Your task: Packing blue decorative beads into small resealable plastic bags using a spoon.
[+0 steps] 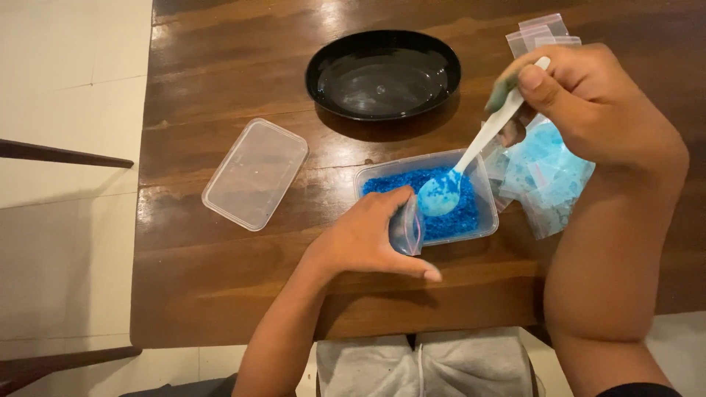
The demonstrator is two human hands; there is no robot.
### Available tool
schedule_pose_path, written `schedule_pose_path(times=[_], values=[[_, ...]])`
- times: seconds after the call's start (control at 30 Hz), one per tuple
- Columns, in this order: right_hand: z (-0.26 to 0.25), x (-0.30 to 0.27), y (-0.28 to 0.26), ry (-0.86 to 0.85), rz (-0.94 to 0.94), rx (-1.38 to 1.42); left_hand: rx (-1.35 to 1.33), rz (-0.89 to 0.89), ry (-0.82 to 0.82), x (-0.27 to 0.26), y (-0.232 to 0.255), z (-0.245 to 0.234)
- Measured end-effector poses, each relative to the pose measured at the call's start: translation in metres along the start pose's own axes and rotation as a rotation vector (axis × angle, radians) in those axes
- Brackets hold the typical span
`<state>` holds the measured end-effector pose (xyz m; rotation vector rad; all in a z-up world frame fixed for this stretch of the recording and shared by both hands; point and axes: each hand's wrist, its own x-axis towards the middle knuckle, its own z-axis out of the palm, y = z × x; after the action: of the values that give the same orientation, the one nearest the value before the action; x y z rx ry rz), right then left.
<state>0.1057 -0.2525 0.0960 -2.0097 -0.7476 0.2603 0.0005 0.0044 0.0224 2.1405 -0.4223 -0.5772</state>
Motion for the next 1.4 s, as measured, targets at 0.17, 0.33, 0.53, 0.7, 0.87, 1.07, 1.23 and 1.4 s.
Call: schedule_pose_path(times=[0.17,0.33,0.53,0.7,0.87,1.07,1.23,1.4], values=[[0.000,0.001,0.005,-0.035,-0.038,0.029,-0.166,0.121,0.089,0.001,-0.004,0.003],[-0.005,-0.004,0.019,0.162,-0.035,0.007,-0.178,0.312,0.312,0.006,-0.027,0.001],[0.012,-0.001,0.037,0.267,0.244,-0.002,-0.484,0.539,0.508,0.019,-0.030,-0.012],[0.056,-0.007,0.085,0.333,-0.061,0.105,-0.493,0.646,0.615,0.058,-0.047,-0.018],[0.075,-0.027,0.119,0.566,-0.114,0.100,-0.464,0.610,0.581,0.049,-0.048,0.000],[0.082,-0.034,0.113,0.727,-0.209,0.171,-0.432,0.594,0.632,0.039,-0.051,0.015],[0.100,-0.033,0.104,0.616,-0.191,0.138,-0.470,0.678,0.717,0.043,-0.054,0.017],[0.103,-0.032,0.095,0.483,-0.151,0.249,-0.403,0.734,0.713,0.045,-0.054,0.018]])
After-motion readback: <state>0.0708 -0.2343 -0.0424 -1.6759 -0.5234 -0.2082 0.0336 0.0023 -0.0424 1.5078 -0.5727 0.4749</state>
